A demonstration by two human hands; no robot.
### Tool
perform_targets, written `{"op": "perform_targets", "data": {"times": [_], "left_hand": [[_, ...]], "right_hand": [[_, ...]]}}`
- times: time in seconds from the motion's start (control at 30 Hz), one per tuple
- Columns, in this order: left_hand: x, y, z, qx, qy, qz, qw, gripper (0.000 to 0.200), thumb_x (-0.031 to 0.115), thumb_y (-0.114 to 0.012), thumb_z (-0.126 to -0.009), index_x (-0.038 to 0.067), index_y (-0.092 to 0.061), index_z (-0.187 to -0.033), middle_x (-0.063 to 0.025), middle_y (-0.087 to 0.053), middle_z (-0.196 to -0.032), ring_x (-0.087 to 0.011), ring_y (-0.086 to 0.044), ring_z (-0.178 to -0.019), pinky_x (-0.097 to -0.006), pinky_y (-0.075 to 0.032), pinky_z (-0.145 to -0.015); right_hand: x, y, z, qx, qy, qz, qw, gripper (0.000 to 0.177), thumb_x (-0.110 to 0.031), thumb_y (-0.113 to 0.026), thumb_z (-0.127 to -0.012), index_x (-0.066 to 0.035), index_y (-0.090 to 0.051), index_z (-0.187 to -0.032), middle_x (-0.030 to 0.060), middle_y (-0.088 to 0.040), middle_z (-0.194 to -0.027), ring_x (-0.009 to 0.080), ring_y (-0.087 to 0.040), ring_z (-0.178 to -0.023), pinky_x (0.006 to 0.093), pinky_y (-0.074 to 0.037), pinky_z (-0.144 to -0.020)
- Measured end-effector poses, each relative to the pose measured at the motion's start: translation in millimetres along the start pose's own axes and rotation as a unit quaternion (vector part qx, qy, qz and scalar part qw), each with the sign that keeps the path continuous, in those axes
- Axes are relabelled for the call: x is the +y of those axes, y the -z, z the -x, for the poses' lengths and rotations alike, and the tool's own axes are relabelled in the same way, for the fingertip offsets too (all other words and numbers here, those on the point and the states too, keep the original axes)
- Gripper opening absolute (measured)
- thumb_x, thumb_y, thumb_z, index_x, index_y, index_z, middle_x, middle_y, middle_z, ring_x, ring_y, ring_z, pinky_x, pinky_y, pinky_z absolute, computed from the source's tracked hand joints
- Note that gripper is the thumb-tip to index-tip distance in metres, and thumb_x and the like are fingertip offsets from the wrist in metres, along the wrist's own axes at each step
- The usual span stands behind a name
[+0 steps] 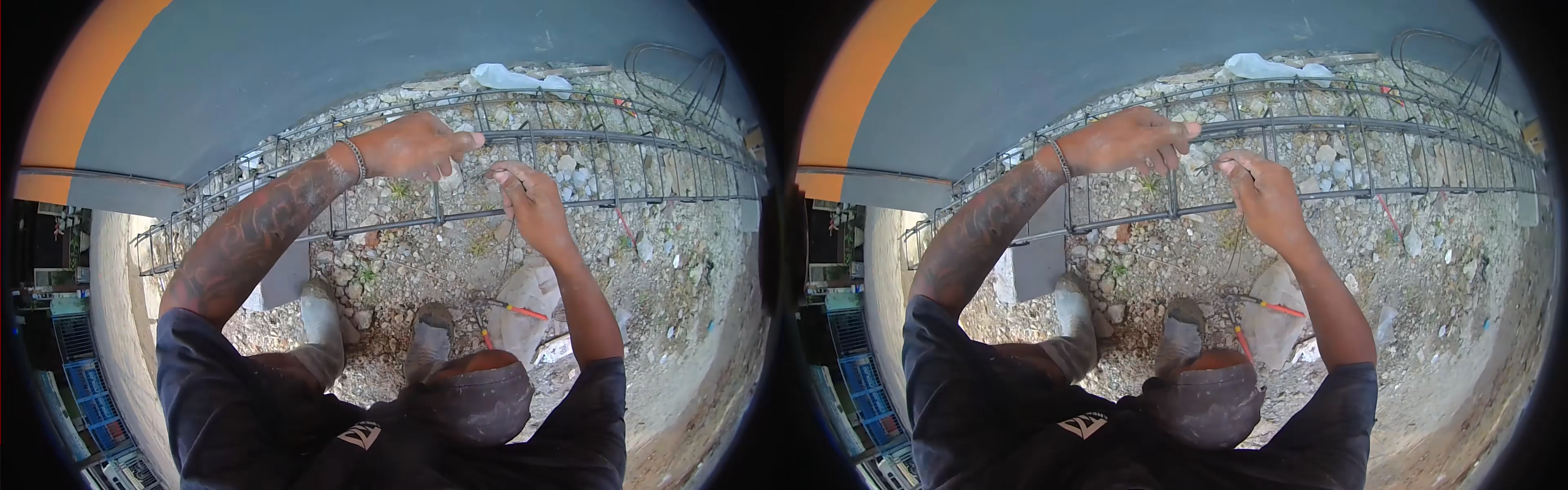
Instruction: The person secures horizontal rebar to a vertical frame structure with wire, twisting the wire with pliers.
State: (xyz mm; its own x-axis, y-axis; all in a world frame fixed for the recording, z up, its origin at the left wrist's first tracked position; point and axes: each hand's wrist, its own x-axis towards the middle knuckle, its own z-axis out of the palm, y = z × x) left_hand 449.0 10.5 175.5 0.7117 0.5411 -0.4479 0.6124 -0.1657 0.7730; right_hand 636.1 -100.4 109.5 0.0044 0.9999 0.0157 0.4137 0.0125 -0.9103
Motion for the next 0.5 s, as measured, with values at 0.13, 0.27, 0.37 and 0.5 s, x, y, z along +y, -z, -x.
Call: {"op": "perform_targets", "data": {"times": [0.13, 0.27, 0.37, 0.5], "left_hand": [[14.4, 9.2, 5.9, -0.049, -0.024, 0.049, 0.997, 0.043, 0.039, -0.050, -0.090, -0.002, -0.059, -0.085, -0.0053, -0.058, -0.074, -0.0129, -0.060, -0.070, -0.0276, -0.052, -0.064], [20.8, 28.7, 1.3, -0.003, -0.029, 0.053, 0.998, 0.032, 0.030, -0.045, -0.091, 0.005, -0.054, -0.074, 0.0008, -0.049, -0.062, -0.0090, -0.052, -0.058, -0.0266, -0.051, -0.060], [16.7, 43.7, 3.8, 0.005, -0.054, 0.081, 0.995, 0.031, 0.028, -0.045, -0.090, 0.007, -0.053, -0.069, 0.0032, -0.043, -0.055, -0.0083, -0.045, -0.051, -0.0270, -0.049, -0.057], [-0.3, 60.5, 10.2, -0.041, -0.060, 0.143, 0.987, 0.029, 0.027, -0.045, -0.087, 0.010, -0.049, -0.064, 0.0060, -0.034, -0.050, -0.0070, -0.034, -0.046, -0.0270, -0.042, -0.049]], "right_hand": [[-33.3, -6.1, -25.6, 0.065, 0.125, 0.090, 0.986, 0.023, -0.019, -0.050, -0.090, 0.001, -0.061, -0.097, 0.0127, -0.056, -0.063, 0.0176, -0.054, -0.057, 0.0334, -0.042, -0.057], [-47.2, -7.0, -38.2, 0.153, 0.100, 0.067, 0.981, 0.021, -0.016, -0.053, -0.088, 0.002, -0.061, -0.094, 0.0182, -0.061, -0.075, 0.0274, -0.060, -0.067, 0.0351, -0.044, -0.064], [-66.1, -3.2, -31.1, 0.090, 0.111, 0.183, 0.973, 0.020, -0.013, -0.054, -0.086, 0.001, -0.060, -0.099, 0.0169, -0.062, -0.079, 0.0312, -0.060, -0.072, 0.0374, -0.046, -0.067], [-70.3, -12.1, -30.7, 0.086, 0.228, 0.341, 0.908, 0.019, -0.010, -0.053, -0.085, -0.002, -0.060, -0.101, 0.0166, -0.062, -0.079, 0.0320, -0.059, -0.074, 0.0404, -0.047, -0.069]]}}
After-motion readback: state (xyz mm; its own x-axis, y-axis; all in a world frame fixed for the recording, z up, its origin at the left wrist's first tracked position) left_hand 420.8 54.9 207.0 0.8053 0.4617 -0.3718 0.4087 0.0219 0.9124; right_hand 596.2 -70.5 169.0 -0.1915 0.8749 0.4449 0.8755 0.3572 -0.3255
